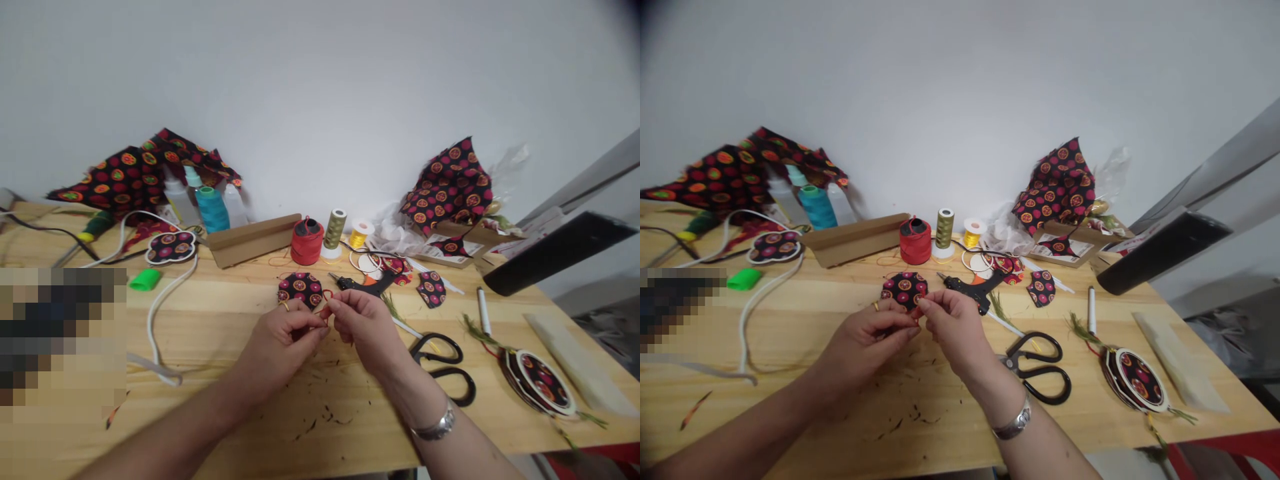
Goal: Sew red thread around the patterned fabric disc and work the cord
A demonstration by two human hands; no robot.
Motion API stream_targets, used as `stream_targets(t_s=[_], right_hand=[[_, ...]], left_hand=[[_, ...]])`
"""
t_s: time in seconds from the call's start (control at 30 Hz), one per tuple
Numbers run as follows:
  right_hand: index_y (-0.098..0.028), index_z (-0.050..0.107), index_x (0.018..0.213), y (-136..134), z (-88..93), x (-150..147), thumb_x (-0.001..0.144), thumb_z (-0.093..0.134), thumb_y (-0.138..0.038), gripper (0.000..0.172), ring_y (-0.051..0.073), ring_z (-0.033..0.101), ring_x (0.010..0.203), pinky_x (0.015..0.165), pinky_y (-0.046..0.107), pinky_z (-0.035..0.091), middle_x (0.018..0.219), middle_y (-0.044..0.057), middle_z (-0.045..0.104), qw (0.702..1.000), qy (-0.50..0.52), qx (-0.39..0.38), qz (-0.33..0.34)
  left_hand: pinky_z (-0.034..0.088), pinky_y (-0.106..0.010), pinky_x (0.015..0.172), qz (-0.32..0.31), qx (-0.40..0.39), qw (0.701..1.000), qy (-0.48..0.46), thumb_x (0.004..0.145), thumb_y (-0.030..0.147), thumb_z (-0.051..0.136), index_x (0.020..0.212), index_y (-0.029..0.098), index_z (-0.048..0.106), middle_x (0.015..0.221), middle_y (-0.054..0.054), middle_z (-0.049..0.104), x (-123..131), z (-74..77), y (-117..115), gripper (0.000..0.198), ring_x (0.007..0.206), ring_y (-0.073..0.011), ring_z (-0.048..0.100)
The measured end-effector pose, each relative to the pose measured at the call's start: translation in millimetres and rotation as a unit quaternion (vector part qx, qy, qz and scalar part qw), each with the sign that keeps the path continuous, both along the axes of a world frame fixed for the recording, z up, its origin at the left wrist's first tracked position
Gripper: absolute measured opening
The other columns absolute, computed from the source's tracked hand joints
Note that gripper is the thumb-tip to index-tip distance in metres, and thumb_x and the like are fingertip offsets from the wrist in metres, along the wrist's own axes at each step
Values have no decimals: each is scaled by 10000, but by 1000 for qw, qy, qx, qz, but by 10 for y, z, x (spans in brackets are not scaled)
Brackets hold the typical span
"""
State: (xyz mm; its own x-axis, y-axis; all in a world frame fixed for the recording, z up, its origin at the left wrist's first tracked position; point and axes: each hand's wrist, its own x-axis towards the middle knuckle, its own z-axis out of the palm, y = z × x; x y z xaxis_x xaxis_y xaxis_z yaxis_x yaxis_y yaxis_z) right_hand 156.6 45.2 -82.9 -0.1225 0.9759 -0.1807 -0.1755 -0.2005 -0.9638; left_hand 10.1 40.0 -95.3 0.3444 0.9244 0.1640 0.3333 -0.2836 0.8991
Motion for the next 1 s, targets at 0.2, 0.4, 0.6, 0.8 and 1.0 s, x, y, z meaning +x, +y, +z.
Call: stream_targets(t_s=[0.2,0.4,0.6,0.8,1.0], right_hand=[[-128,540,669,-18,22,-23,674,673,-323,236,22,322,400,379,167,194,562,-25,536,994,97,-45,12],[-137,540,674,-5,26,-15,660,684,-319,233,21,317,392,378,167,188,530,-52,489,996,78,-44,1],[-141,545,660,-5,13,-27,686,634,-294,179,35,326,404,387,176,216,512,-55,478,1000,-15,-21,-13],[-142,576,672,-8,-11,-34,682,625,-310,174,48,339,424,395,187,229,532,-44,501,998,-70,8,-4],[-142,610,689,-15,1,-37,697,612,-294,152,58,347,435,397,189,246,544,-29,518,993,-116,24,-3]], left_hand=[[412,-262,664,-36,46,997,54,821,187,483,764,201,682,732,-12,555,8,24,-17,207,711,-136,531],[391,-317,847,52,101,993,33,776,189,537,720,179,647,968,-58,535,1,77,-19,124,937,-182,518],[379,-347,915,135,72,984,-92,785,222,536,771,186,567,1020,-59,546,-29,61,12,50,1015,-197,517],[450,-319,818,31,-163,972,-164,769,255,554,1021,179,577,996,-61,653,20,66,-2,265,927,-196,593],[433,-241,597,33,-221,965,-139,738,282,589,1022,173,625,734,-10,674,21,96,-3,306,613,-126,564]])
